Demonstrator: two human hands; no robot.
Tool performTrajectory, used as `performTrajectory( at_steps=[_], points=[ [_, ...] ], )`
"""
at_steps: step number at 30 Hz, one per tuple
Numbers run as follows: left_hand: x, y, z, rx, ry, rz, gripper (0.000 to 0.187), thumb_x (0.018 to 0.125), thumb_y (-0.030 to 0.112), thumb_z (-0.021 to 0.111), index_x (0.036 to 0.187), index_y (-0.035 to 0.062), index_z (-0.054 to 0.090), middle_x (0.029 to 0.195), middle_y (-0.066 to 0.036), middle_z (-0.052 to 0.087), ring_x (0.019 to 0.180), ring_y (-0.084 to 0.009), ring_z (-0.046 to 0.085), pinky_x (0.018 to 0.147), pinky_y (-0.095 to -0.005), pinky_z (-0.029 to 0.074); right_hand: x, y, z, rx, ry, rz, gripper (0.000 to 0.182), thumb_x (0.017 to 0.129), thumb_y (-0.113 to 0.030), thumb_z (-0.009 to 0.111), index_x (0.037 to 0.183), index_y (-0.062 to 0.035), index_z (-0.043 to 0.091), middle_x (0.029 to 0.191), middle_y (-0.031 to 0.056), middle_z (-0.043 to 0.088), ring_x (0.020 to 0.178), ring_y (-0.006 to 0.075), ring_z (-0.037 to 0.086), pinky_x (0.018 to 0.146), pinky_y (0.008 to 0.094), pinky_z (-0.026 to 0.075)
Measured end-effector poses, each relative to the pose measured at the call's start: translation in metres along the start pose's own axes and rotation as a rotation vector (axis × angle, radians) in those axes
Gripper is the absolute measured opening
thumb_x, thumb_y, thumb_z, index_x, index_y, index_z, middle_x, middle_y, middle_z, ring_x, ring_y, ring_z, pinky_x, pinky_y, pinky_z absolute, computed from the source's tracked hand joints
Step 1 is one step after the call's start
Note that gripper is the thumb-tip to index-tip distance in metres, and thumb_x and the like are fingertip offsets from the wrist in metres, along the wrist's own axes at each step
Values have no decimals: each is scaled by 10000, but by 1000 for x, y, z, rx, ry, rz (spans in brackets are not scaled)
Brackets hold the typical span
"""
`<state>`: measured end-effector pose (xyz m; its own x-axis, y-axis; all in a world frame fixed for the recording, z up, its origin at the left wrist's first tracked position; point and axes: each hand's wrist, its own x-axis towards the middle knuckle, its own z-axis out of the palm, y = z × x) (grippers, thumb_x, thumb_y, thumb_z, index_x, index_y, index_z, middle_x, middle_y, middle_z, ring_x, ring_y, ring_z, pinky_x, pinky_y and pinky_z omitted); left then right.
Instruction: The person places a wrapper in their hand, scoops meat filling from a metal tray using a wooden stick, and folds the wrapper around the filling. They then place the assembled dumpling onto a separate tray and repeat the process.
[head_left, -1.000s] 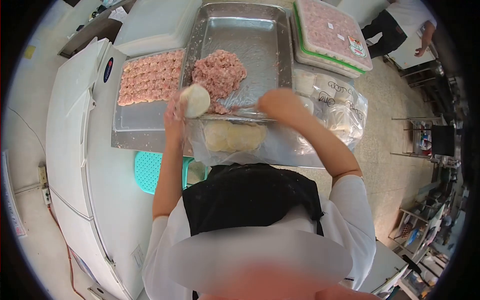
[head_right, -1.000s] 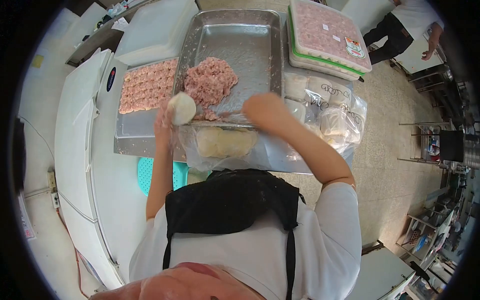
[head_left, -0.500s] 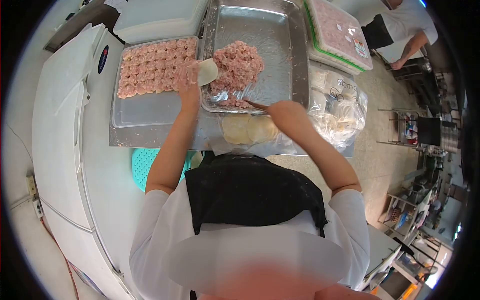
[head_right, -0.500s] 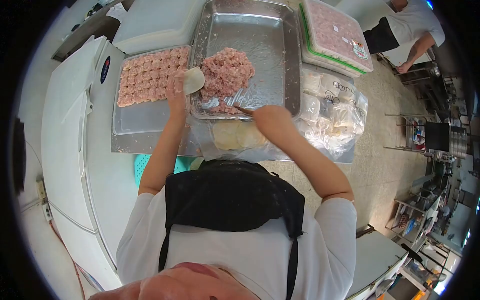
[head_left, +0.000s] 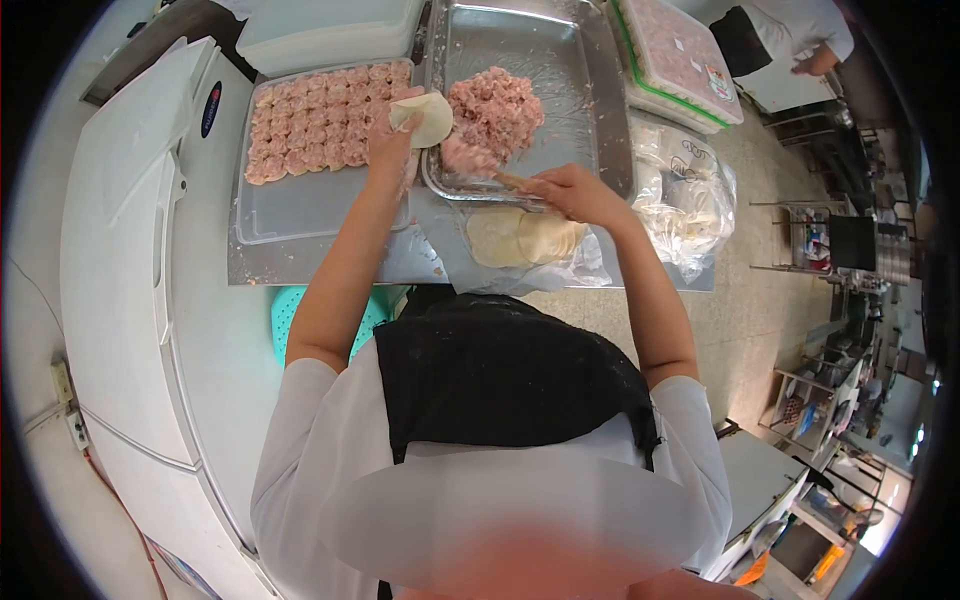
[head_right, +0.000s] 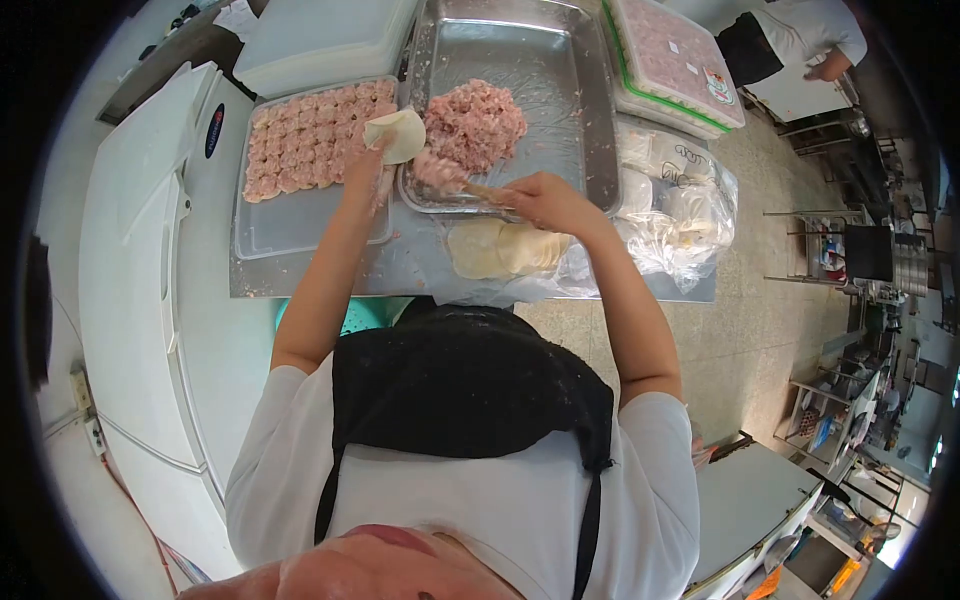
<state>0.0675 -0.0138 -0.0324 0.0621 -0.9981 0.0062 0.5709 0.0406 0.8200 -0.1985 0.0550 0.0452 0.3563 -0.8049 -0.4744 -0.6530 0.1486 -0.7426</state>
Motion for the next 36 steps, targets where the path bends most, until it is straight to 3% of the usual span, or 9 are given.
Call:
performTrajectory(
  at_steps=[6, 12, 16, 19, 21, 26, 29, 32, 36],
  points=[
    [-6, 32, 23, 564, 6, -128, 318, 925, 152, 592, 1202, 1, 552, 1114, -117, 624, 1000, -199, 614, 872, -320, 516, -37, -5, -18, 430, 157, -119, 330, 953, -329, 564, 1035, -37, 694, 584, -60, 420, 489, 17, 330, 428, 202, 243],
    [-25, 30, 85, -284, 28, -341, 394, 955, 152, 514, 1289, -41, 434, 1255, -181, 544, 1143, -267, 564, 983, -412, 470, -18, -7, -12, 495, 323, -229, 328, 950, -301, 575, 1106, -26, 662, 630, -68, 424, 525, -1, 340, 453, 176, 250],
    [-36, 47, 130, -614, 45, -253, 393, 975, 370, 421, 1064, -6, 489, 956, -121, 526, 839, -250, 523, 801, -397, 461, 12, 13, -1, -189, 654, -745, 286, 938, -256, 558, 1149, -79, 639, 737, 86, 598, 587, 239, 562, 553, 326, 458],
    [-18, 0, 79, -816, -60, -250, 469, 957, 498, 377, 919, 38, 458, 803, -72, 407, 684, -206, 371, 686, -360, 389, -23, -7, -41, -640, 373, -310, 289, 933, -283, 536, 1141, -108, 633, 868, 154, 628, 743, 378, 601, 663, 431, 498],
    [-17, -9, 75, -936, -251, -194, 493, 944, 541, 365, 860, 60, 429, 752, -52, 339, 640, -183, 286, 645, -345, 346, -29, -4, -39, -600, 437, -417, 294, 937, -296, 521, 1140, -112, 627, 864, 156, 625, 755, 377, 605, 661, 443, 498],
    [-42, 21, 144, -523, 443, -152, 620, 936, 551, 381, 1040, -50, 491, 703, -43, 385, 657, -191, 391, 636, -343, 387, -15, 8, -50, -674, 331, -525, 283, 943, -290, 498, 1142, -116, 602, 816, 153, 602, 747, 369, 608, 643, 454, 497],
    [-25, -18, 71, -846, -59, -161, 614, 929, 495, 458, 1167, -70, 472, 745, -88, 486, 712, -215, 491, 698, -364, 460, -40, -20, -69, -878, 304, -362, 283, 945, -287, 493, 1153, -116, 581, 800, 148, 589, 749, 363, 610, 648, 460, 496],
    [-27, 5, 118, -748, 272, -132, 579, 904, 431, 538, 1204, -56, 451, 793, -114, 546, 746, -235, 541, 769, -402, 494, -24, -3, -58, -743, 386, -597, 274, 938, -286, 506, 1132, -108, 581, 801, 138, 589, 752, 347, 618, 649, 444, 502],
    [-35, 10, 117, -731, 173, -103, 553, 874, 330, 615, 1256, -31, 442, 899, -140, 589, 842, -256, 586, 833, -420, 500, -7, 15, -95, -427, 344, -835, 288, 947, -256, 517, 1135, -58, 608, 777, 137, 619, 742, 305, 632, 646, 386, 506]
  ],
)
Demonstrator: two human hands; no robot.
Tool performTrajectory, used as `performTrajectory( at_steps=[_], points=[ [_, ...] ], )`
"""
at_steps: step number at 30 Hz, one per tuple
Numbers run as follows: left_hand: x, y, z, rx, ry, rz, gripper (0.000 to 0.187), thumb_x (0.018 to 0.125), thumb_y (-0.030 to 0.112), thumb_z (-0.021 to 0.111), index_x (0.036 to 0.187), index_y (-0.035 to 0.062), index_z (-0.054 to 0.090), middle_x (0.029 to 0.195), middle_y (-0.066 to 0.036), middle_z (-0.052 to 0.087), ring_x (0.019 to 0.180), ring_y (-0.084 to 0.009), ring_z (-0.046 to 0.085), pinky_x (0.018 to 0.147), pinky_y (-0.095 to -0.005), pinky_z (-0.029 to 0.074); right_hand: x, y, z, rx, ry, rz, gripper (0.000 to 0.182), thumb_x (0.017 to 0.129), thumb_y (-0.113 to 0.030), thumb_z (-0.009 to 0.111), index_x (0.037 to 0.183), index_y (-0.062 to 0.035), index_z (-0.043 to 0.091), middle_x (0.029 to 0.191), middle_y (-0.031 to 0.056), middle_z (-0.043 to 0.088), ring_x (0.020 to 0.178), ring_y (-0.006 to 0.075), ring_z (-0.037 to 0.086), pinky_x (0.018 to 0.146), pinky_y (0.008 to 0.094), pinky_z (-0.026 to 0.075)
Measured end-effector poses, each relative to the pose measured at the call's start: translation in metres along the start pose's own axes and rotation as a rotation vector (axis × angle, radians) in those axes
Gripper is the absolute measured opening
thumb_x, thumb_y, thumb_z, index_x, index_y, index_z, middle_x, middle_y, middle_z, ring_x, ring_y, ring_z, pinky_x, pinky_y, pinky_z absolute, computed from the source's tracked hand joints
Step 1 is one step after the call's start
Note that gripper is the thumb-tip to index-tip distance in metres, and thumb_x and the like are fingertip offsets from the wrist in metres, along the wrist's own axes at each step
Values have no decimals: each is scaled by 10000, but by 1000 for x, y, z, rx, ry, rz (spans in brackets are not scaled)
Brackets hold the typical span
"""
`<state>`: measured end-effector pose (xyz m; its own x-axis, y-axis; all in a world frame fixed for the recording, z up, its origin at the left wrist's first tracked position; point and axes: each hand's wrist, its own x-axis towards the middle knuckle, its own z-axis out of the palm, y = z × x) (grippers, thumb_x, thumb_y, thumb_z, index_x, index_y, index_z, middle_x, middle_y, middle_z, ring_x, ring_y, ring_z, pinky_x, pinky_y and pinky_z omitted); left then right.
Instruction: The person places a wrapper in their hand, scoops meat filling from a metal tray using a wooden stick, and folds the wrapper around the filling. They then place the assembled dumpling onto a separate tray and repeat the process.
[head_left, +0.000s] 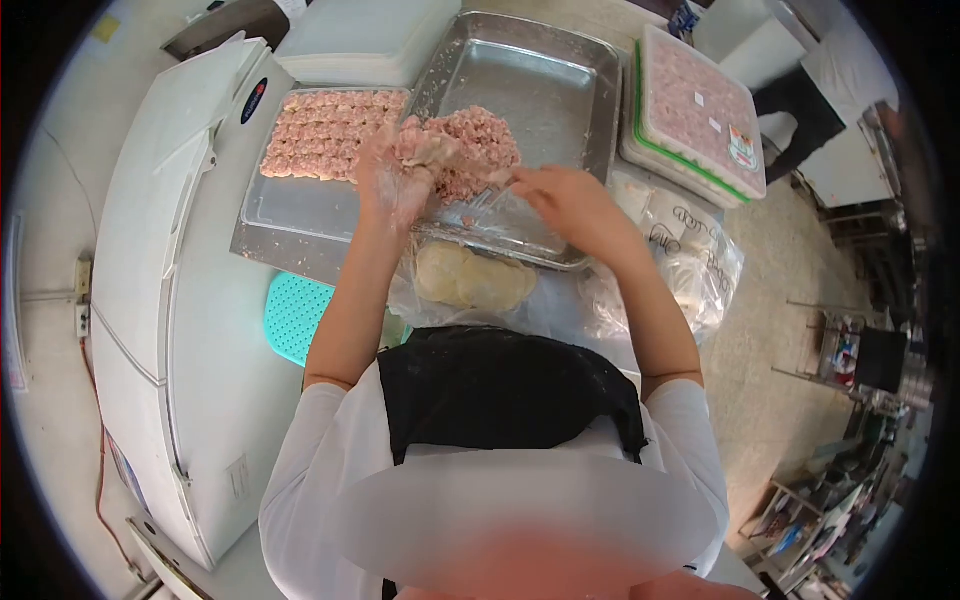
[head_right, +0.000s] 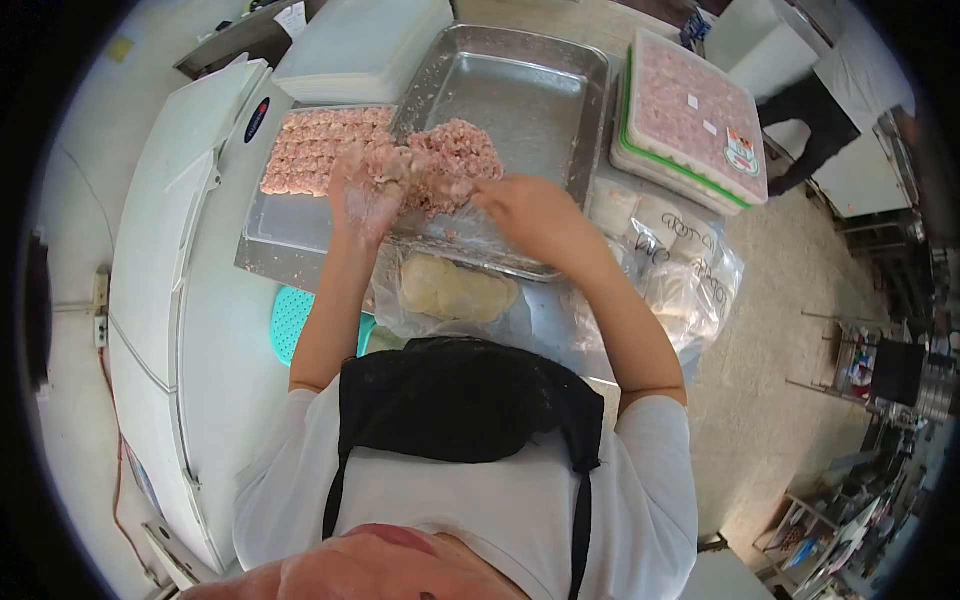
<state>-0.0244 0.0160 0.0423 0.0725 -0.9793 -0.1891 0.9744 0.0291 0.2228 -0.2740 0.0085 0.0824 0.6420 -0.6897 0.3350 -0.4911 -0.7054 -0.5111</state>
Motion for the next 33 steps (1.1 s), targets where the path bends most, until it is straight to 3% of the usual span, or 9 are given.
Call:
performTrajectory(
  at_steps=[2, 3, 5, 14, 17, 19, 23, 28, 33],
  points=[
    [-24, -8, 38, 669, -15, 113, 583, 819, 218, 679, 1306, -3, 447, 1006, -155, 604, 952, -263, 600, 893, -408, 479, 3, 9, -13, 205, 93, -90, 300, 952, -249, 518, 1142, -38, 614, 768, 138, 631, 730, 283, 637, 640, 366, 503],
    [-23, -2, 37, 672, -12, 124, 583, 819, 218, 679, 1306, -3, 447, 1006, -155, 604, 952, -263, 600, 893, -408, 479, 4, 4, -25, 294, -53, 128, 312, 958, -251, 515, 1146, -22, 614, 822, 155, 654, 769, 268, 649, 673, 352, 502],
    [-23, 16, 31, 1583, -381, 386, 711, 747, 80, 748, 1361, 46, 390, 1329, -144, 487, 1105, -261, 579, 955, -378, 452, 4, -1, -38, 384, -207, 338, 325, 963, -252, 512, 1149, -5, 614, 877, 172, 677, 807, 253, 661, 706, 338, 502],
    [-18, 34, 56, 2015, -767, 212, 300, 731, 145, 737, 1015, 64, 686, 989, -82, 687, 960, -226, 623, 870, -343, 463, 5, 28, 9, 460, -265, 87, 317, 937, -252, 547, 1161, -39, 620, 1072, 210, 644, 936, 361, 637, 813, 359, 499],
    [-12, 27, 31, 2086, -552, 214, 219, 744, 179, 740, 904, 46, 674, 956, -84, 682, 918, -233, 621, 821, -340, 473, 12, 50, 12, 406, -244, -45, 291, 913, -243, 568, 1151, -88, 631, 1051, 176, 656, 884, 363, 639, 770, 393, 512],
    [-3, 24, 10, 2060, -425, 249, 227, 745, 184, 743, 896, 39, 654, 924, -80, 673, 888, -230, 616, 807, -338, 474, 20, 34, -8, -78, -222, 126, 256, 894, -231, 568, 1125, -137, 626, 980, 145, 649, 831, 355, 638, 727, 438, 508],
    [4, 27, -10, 1958, -125, -6, 346, 756, 265, 740, 966, 12, 634, 976, -132, 652, 938, -272, 617, 831, -350, 476, 2, 25, 27, -95, -39, -60, 224, 893, -225, 545, 1094, -152, 612, 935, 122, 626, 800, 348, 633, 697, 460, 498],
    [-11, 31, -4, 1962, -160, 18, 437, 749, 305, 751, 1063, 22, 641, 1143, -176, 612, 1003, -293, 609, 884, -350, 464, -10, 59, 23, -282, -278, 247, 272, 905, -254, 531, 1120, -115, 626, 891, 151, 647, 820, 361, 635, 716, 455, 498],
    [-40, 36, 33, 1883, -366, 210, 457, 732, 309, 760, 1093, 52, 646, 1172, -167, 615, 1028, -301, 610, 905, -360, 458, -23, 20, -22, 227, -115, 265, 303, 921, -279, 542, 1134, -89, 646, 895, 181, 664, 863, 365, 631, 735, 443, 490]
  ],
)
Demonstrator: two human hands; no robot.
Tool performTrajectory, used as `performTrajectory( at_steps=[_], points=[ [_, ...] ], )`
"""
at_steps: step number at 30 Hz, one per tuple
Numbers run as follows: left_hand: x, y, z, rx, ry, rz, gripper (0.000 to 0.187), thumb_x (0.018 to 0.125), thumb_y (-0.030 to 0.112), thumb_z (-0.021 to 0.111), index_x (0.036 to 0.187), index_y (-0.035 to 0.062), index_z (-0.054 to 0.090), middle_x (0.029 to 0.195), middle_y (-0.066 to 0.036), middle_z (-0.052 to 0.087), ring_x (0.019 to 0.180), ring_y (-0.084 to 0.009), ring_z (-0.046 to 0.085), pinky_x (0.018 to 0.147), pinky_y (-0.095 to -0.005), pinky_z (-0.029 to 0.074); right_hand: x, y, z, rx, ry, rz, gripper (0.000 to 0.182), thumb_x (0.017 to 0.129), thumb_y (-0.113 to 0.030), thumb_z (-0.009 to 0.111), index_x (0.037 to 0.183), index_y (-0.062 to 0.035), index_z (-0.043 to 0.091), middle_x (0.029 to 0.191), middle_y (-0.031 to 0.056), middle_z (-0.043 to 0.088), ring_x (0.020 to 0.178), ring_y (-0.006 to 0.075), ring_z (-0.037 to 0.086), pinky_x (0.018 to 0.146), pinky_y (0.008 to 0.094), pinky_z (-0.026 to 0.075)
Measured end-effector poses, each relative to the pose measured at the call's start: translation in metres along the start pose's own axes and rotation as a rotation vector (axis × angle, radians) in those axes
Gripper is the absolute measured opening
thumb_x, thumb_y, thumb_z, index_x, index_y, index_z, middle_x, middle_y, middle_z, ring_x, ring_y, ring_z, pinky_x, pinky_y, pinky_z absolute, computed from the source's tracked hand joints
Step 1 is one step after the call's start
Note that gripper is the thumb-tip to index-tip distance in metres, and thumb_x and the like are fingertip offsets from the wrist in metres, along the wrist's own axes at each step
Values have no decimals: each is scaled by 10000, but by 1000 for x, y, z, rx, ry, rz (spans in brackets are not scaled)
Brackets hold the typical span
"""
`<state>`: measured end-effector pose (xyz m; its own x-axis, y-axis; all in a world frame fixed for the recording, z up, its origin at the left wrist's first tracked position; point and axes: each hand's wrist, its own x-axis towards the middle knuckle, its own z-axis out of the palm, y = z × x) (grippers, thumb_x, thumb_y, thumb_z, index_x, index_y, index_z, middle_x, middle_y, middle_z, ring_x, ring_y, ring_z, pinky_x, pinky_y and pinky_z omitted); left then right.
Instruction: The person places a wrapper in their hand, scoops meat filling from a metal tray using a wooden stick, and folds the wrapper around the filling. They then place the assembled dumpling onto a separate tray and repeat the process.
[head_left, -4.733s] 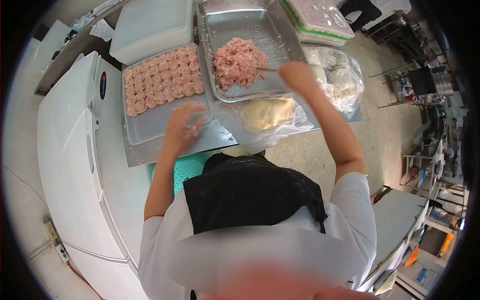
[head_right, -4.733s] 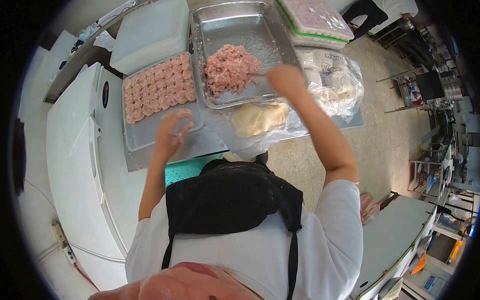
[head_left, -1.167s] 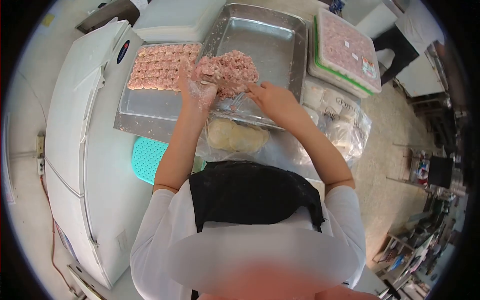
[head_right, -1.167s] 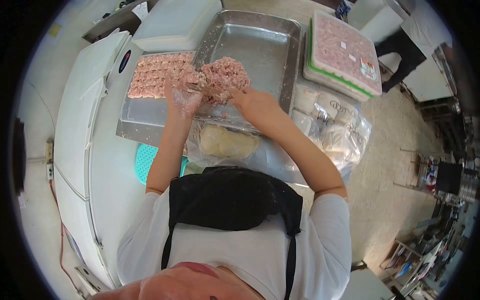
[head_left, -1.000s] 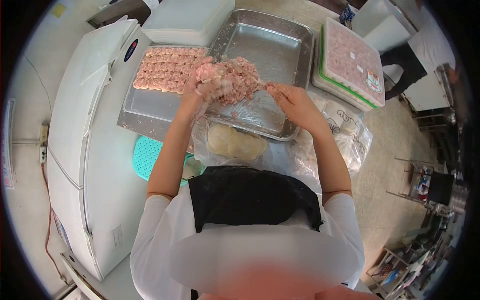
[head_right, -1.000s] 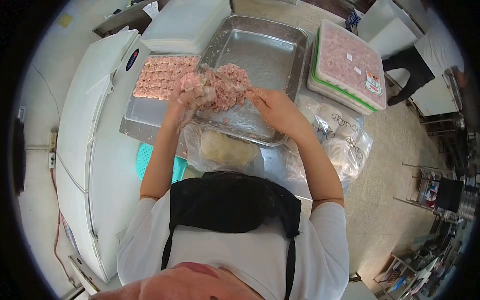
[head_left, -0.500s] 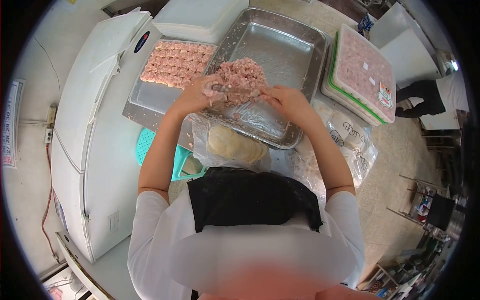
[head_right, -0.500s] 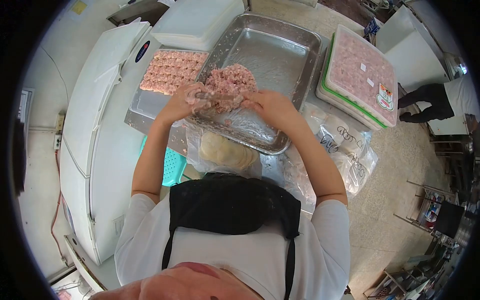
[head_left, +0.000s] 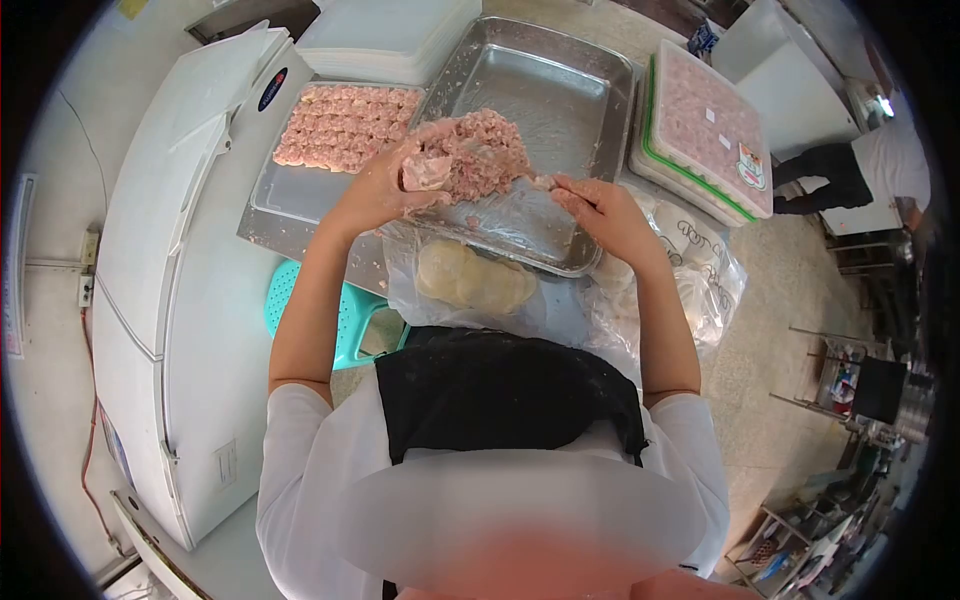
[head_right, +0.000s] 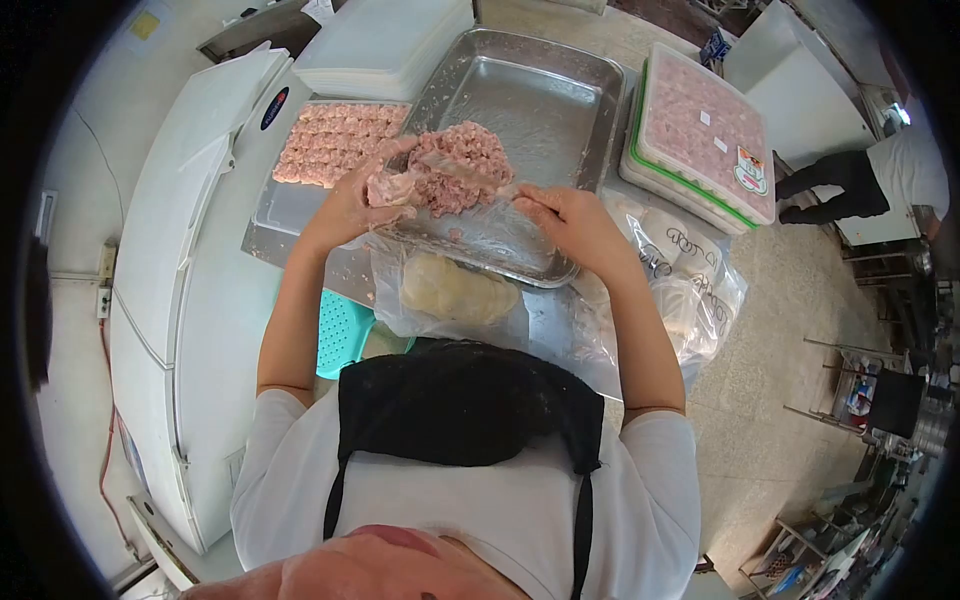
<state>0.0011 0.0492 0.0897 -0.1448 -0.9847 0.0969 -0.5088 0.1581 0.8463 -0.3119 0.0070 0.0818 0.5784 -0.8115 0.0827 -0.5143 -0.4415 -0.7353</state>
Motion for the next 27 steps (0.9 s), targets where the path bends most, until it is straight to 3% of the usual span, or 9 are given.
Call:
performTrajectory(
  at_steps=[1, 4, 6, 11, 14, 17, 20, 23, 27],
  points=[
    [-3, 4, -4, 111, -28, 71, 458, 728, 302, 762, 1099, 60, 648, 1159, -153, 626, 1031, -304, 610, 902, -367, 458, -3, -8, 2, 204, -2, -78, 302, 924, -278, 549, 1134, -87, 650, 904, 185, 666, 865, 368, 629, 740, 439, 488],
    [0, -1, -12, 240, -138, 256, 474, 712, 296, 771, 1111, 72, 650, 1125, -127, 646, 1024, -309, 613, 894, -379, 461, 1, -26, 38, 129, -64, -242, 289, 924, -228, 571, 1128, -34, 638, 981, 188, 653, 849, 349, 623, 744, 358, 494],
    [0, -7, -14, 257, -222, 374, 489, 700, 298, 778, 1116, 76, 650, 1102, -114, 656, 1014, -310, 616, 889, -384, 463, 3, -33, 28, -21, -43, -202, 287, 911, -253, 583, 1117, -65, 650, 936, 172, 657, 816, 358, 625, 720, 389, 499],
    [-4, -52, -23, 0, -228, -55, 445, 694, 305, 797, 1038, 68, 642, 1099, -102, 631, 1065, -284, 558, 950, -381, 412, -6, -92, 39, -367, 151, -112, 275, 892, -291, 597, 1079, -103, 671, 874, 137, 648, 771, 348, 634, 657, 421, 509],
    [-14, -45, -40, 157, -164, 215, 437, 703, 309, 795, 1024, 59, 634, 1033, -78, 635, 1007, -263, 571, 912, -364, 426, -4, -104, 56, -487, 131, -117, 269, 894, -286, 592, 1081, -107, 665, 860, 128, 637, 764, 343, 634, 641, 434, 509],
    [-36, -56, -57, 241, 24, 225, 449, 715, 299, 792, 1049, 56, 616, 986, -57, 632, 960, -242, 577, 903, -349, 428, -1, -139, 56, -440, 123, -76, 280, 906, -252, 585, 1105, -64, 646, 859, 136, 629, 741, 342, 613, 642, 405, 492],
    [-37, -51, -84, -80, -231, 266, 479, 719, 264, 794, 1102, 56, 596, 991, -68, 639, 955, -209, 591, 890, -330, 443, 3, -157, 87, -294, 180, -166, 263, 907, -268, 577, 1076, -83, 656, 940, 162, 648, 841, 362, 627, 706, 426, 510],
    [-40, -72, -104, 53, -196, 247, 519, 721, 212, 789, 1169, 57, 579, 1003, -84, 640, 958, -177, 589, 879, -307, 457, 8, -154, 118, -334, 112, -42, 262, 912, -209, 579, 1099, -36, 640, 943, 182, 647, 858, 355, 625, 729, 386, 499],
    [-46, -110, -141, -149, -287, 3, 469, 724, 159, 770, 1139, 43, 584, 972, -97, 634, 907, -172, 596, 813, -301, 481, -21, -139, 126, -112, 313, 58, 306, 939, -179, 563, 1187, -3, 595, 826, 80, 629, 733, 192, 596, 659, 288, 463]
  ],
)
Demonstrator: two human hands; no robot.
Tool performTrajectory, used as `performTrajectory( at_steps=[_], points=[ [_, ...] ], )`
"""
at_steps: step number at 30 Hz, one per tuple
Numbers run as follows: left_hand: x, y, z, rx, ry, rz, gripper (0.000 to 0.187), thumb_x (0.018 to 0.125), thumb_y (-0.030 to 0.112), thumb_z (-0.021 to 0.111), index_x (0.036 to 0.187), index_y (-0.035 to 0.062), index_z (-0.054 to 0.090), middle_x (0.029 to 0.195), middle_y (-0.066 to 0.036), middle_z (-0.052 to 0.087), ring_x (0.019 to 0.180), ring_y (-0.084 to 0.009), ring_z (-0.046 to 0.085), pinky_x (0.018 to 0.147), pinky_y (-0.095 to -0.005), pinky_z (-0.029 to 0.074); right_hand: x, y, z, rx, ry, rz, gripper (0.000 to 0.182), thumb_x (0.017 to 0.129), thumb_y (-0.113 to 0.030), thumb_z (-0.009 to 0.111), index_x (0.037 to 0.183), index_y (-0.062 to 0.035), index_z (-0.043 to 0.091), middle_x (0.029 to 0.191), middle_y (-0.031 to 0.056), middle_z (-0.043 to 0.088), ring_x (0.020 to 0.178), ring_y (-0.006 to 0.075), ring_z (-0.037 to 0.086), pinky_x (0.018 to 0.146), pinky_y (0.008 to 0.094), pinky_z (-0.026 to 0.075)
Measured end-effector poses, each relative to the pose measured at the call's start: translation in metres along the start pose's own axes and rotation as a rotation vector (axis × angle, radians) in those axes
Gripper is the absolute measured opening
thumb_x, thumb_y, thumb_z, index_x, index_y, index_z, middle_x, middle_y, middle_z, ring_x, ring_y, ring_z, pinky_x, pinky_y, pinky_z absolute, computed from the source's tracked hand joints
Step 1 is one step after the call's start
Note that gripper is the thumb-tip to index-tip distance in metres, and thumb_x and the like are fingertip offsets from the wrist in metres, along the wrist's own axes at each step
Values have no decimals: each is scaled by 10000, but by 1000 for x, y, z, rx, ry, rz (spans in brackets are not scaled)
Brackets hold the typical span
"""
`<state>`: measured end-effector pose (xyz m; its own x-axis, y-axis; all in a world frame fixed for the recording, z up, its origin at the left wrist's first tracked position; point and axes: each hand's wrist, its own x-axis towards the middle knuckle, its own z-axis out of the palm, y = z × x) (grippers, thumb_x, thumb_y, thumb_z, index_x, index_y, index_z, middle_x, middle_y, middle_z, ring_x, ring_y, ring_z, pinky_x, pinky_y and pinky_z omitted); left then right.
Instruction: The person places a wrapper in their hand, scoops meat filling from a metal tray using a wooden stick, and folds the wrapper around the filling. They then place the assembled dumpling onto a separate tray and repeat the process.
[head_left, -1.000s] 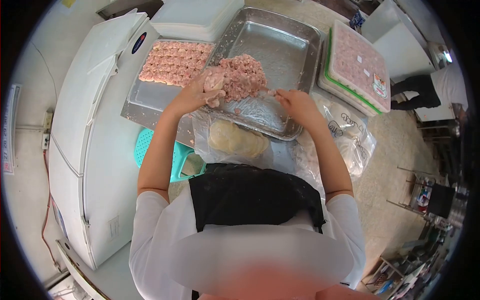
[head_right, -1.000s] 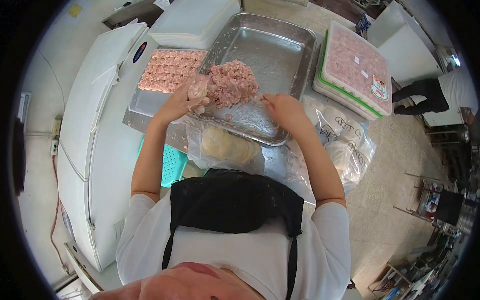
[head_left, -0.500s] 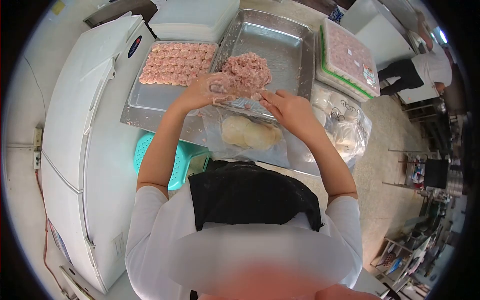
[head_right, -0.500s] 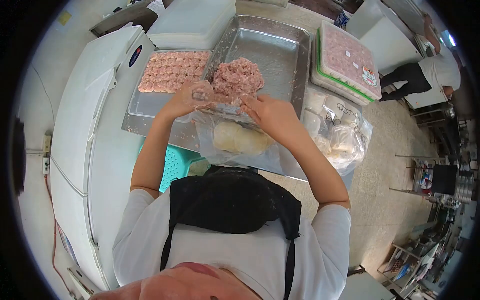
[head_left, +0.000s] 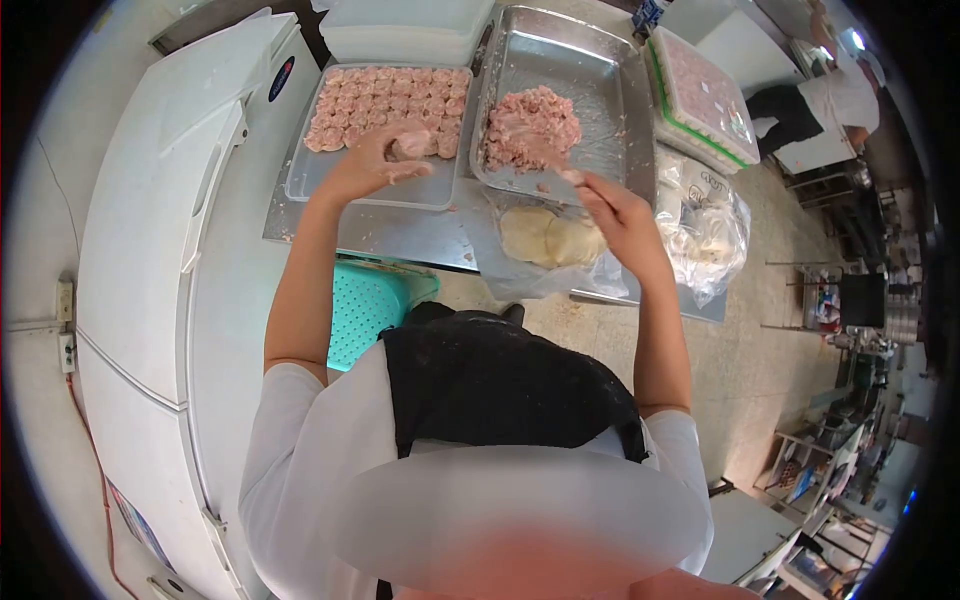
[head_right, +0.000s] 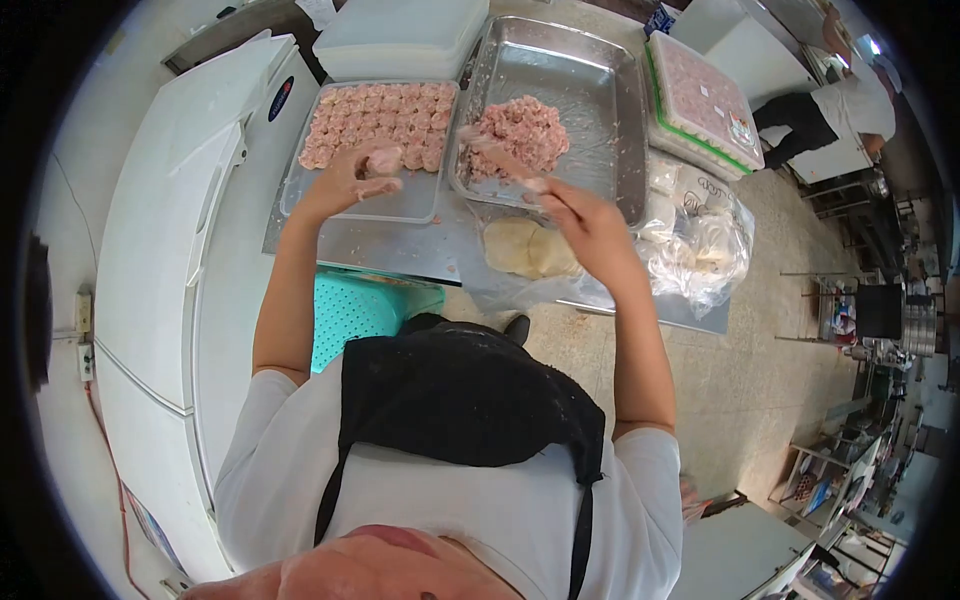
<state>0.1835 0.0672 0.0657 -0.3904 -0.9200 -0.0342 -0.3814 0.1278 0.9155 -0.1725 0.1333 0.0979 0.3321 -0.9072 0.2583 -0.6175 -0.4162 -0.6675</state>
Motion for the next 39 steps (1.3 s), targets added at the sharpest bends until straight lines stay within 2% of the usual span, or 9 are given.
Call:
performTrajectory(
  at_steps=[3, 6, 10, 18, 27, 29, 32, 36, 39],
  points=[
    [3, -55, -1, 248, 107, -39, 463, 729, 151, 754, 1140, 36, 576, 971, -111, 634, 840, -221, 621, 762, -331, 502, -46, 28, 1, 215, 114, 311, 317, 951, -178, 562, 1202, 13, 591, 779, 14, 601, 655, 88, 530, 582, 226, 422],
    [12, -93, 16, 522, 276, 292, 481, 734, 162, 752, 1163, 39, 572, 998, -134, 636, 822, -251, 634, 737, -354, 512, -92, 24, 4, 408, 259, 550, 312, 955, -175, 560, 1193, 23, 600, 737, -32, 542, 599, 36, 450, 522, 188, 357],
    [23, -81, 51, 323, 184, 53, 473, 757, 206, 721, 1150, 34, 522, 1031, -196, 620, 935, -367, 605, 804, -418, 483, -145, 13, 8, 498, 433, 754, 306, 961, -170, 550, 1203, 10, 602, 648, -75, 442, 528, 3, 361, 463, 168, 269],
    [53, -101, 78, 505, 274, 164, 506, 772, 184, 709, 1157, -32, 462, 1001, -241, 623, 923, -402, 611, 772, -447, 489, -170, -6, 20, 479, 520, 794, 287, 970, -151, 537, 1195, 14, 605, 635, -78, 430, 512, -1, 341, 451, 165, 254],
    [52, -119, 62, 266, 228, 78, 502, 754, 121, 699, 1182, -19, 476, 985, -242, 624, 936, -424, 601, 790, -461, 485, -148, -8, 18, 494, 489, 815, 282, 959, -131, 555, 1190, 24, 604, 665, -83, 456, 527, 0, 355, 461, 162, 267],
    [57, -120, 69, 474, 336, 301, 480, 785, 98, 645, 1219, -3, 468, 1030, -272, 607, 964, -432, 587, 817, -476, 475, -142, -4, 19, 504, 472, 819, 279, 955, -127, 562, 1186, 23, 607, 678, -81, 467, 534, -1, 360, 468, 161, 273],
    [55, -121, 53, 360, 150, 71, 521, 807, 62, 577, 1305, 22, 430, 1098, -282, 587, 987, -443, 571, 844, -482, 466, -133, -2, 12, 520, 395, 754, 278, 953, -132, 568, 1181, 22, 610, 693, -78, 477, 555, -2, 372, 483, 160, 285],
    [55, -112, 47, 406, 234, 128, 497, 800, 47, 550, 1285, 35, 447, 1088, -271, 591, 975, -459, 565, 847, -485, 464, -117, 4, 7, 544, 358, 709, 279, 953, -134, 570, 1182, 19, 611, 700, -79, 475, 578, 2, 383, 501, 163, 296],
    [52, -101, 52, 447, 283, 109, 471, 782, 97, 648, 1231, 63, 505, 1101, -210, 608, 980, -379, 590, 832, -425, 472, -107, 23, 4, 556, 314, 705, 281, 950, -141, 576, 1180, 16, 614, 716, -76, 483, 606, 2, 396, 520, 159, 306]
  ],
)
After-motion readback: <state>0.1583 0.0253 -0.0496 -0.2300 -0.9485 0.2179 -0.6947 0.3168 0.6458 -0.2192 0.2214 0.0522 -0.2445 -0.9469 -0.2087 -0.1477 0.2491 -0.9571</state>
